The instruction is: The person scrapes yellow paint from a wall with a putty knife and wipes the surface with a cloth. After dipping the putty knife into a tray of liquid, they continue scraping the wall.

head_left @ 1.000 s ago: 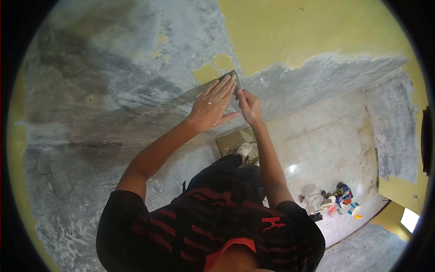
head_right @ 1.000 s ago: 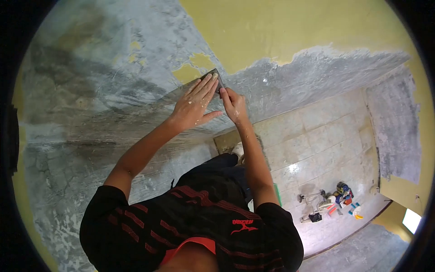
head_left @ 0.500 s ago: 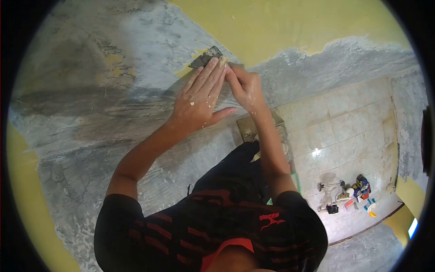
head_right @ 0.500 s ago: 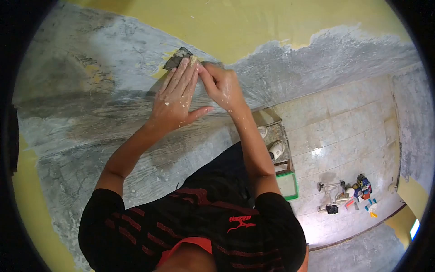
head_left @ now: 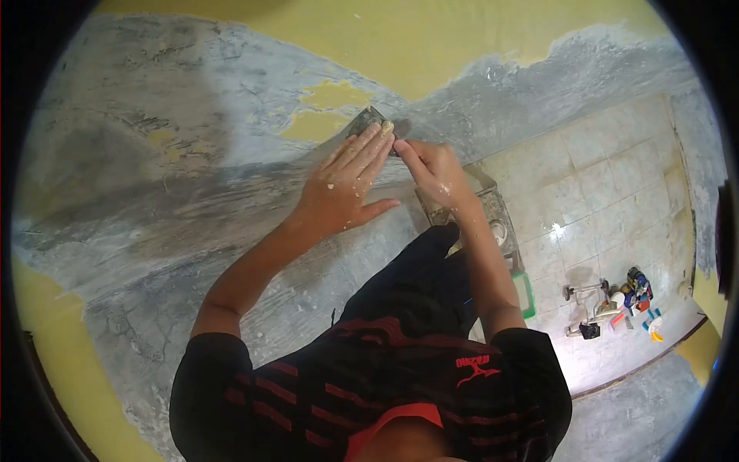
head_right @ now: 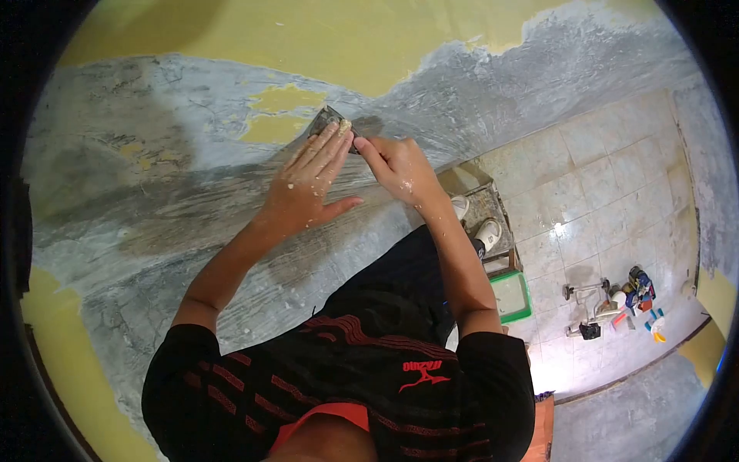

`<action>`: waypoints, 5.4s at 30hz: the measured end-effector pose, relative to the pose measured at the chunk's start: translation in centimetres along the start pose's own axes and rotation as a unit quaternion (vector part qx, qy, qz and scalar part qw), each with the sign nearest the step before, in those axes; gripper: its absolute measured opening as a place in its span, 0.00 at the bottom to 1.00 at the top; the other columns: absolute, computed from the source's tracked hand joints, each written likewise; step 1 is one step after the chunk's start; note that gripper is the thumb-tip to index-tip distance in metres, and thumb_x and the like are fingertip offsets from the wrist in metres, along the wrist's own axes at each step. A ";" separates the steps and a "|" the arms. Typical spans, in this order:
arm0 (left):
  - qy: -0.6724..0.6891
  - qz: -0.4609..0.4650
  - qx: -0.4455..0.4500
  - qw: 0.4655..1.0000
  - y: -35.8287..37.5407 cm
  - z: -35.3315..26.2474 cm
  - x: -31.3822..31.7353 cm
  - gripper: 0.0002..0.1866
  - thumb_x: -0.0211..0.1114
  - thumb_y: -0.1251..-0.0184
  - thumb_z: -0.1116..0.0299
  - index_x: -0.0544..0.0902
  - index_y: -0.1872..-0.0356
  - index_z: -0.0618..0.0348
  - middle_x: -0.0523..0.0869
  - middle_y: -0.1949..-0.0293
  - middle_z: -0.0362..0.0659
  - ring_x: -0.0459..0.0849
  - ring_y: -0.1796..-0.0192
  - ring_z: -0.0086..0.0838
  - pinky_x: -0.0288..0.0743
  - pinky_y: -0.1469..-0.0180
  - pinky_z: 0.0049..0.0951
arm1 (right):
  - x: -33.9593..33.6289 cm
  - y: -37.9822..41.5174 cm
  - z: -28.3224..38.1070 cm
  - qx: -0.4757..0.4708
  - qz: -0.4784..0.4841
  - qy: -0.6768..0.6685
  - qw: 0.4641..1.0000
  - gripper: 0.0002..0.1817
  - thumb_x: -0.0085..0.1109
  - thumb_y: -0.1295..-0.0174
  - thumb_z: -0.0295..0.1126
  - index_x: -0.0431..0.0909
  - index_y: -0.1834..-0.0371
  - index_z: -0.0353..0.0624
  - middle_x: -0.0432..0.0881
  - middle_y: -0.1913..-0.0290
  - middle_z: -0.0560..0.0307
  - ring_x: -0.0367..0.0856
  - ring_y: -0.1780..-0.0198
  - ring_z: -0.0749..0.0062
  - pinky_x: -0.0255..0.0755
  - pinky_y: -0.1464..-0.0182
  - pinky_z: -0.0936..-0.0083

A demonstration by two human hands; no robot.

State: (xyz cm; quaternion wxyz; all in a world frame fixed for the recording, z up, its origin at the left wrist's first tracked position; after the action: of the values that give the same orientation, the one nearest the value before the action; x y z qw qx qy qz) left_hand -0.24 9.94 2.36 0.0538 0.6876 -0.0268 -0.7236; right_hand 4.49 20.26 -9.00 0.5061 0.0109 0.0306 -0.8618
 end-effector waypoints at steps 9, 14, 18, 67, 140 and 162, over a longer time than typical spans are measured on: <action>-0.008 0.014 0.019 1.000 0.4 0.4 0.6 0.49 0.68 0.28 0.36 0.71 0.22 0.71 0.71 0.18 0.54 0.66 0.15 0.45 0.62 0.16 0.48 | -0.1 0.6 0.2 -0.027 -0.040 0.005 0.999 0.21 0.59 0.20 0.43 0.85 0.66 0.36 0.80 0.75 0.36 0.79 0.76 0.37 0.71 0.72 0.56; -0.026 0.007 0.017 1.000 0.3 0.8 -0.6 0.51 0.68 0.29 0.35 0.69 0.21 0.71 0.69 0.17 0.55 0.65 0.14 0.47 0.61 0.16 0.49 | 0.7 -0.2 1.0 -0.076 -0.066 -0.041 0.994 0.21 0.60 0.20 0.43 0.86 0.66 0.36 0.81 0.75 0.37 0.79 0.77 0.40 0.71 0.73 0.57; -0.034 0.026 0.045 0.998 0.6 1.6 -0.7 0.51 0.69 0.29 0.36 0.69 0.20 0.70 0.69 0.17 0.54 0.65 0.14 0.46 0.61 0.16 0.48 | 0.9 -0.8 1.1 -0.044 -0.051 -0.051 0.996 0.23 0.60 0.19 0.44 0.86 0.66 0.34 0.79 0.77 0.37 0.78 0.80 0.51 0.69 0.73 0.59; -0.052 0.129 0.094 0.986 2.5 2.8 -5.2 0.47 0.73 0.31 0.47 0.69 0.20 0.71 0.69 0.18 0.56 0.63 0.13 0.45 0.57 0.13 0.45 | 4.6 -0.1 3.7 0.024 -0.038 -0.139 0.989 0.27 0.57 0.18 0.46 0.82 0.66 0.29 0.73 0.80 0.39 0.69 0.79 0.62 0.68 0.71 0.59; -0.021 0.119 0.127 0.984 2.6 3.9 -3.8 0.49 0.79 0.37 0.46 0.71 0.20 0.65 0.71 0.18 0.53 0.66 0.15 0.48 0.62 0.16 0.50 | 4.3 0.7 3.9 -0.013 -0.073 -0.108 0.991 0.27 0.59 0.18 0.45 0.85 0.69 0.30 0.70 0.84 0.42 0.65 0.83 0.62 0.64 0.75 0.61; -0.072 0.098 0.143 0.982 3.1 2.8 -5.0 0.51 0.81 0.41 0.47 0.72 0.22 0.69 0.72 0.19 0.56 0.67 0.16 0.48 0.63 0.16 0.49 | 4.6 0.4 3.8 0.033 -0.018 -0.125 0.991 0.31 0.56 0.17 0.49 0.78 0.70 0.28 0.63 0.82 0.51 0.61 0.77 0.74 0.62 0.73 0.63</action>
State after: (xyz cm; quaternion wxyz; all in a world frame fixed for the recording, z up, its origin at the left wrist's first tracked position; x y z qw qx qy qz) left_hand -2.67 7.34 7.84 0.0241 0.6285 -0.2011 -0.7510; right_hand 2.68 15.81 -5.49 0.4893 -0.0810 -0.0612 -0.8662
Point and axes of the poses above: each hand's wrist, its own y-axis away from the middle knuckle, its own x-axis out of the palm, z = x × y, the point moved 8 cm from there along -y, towards the middle knuckle
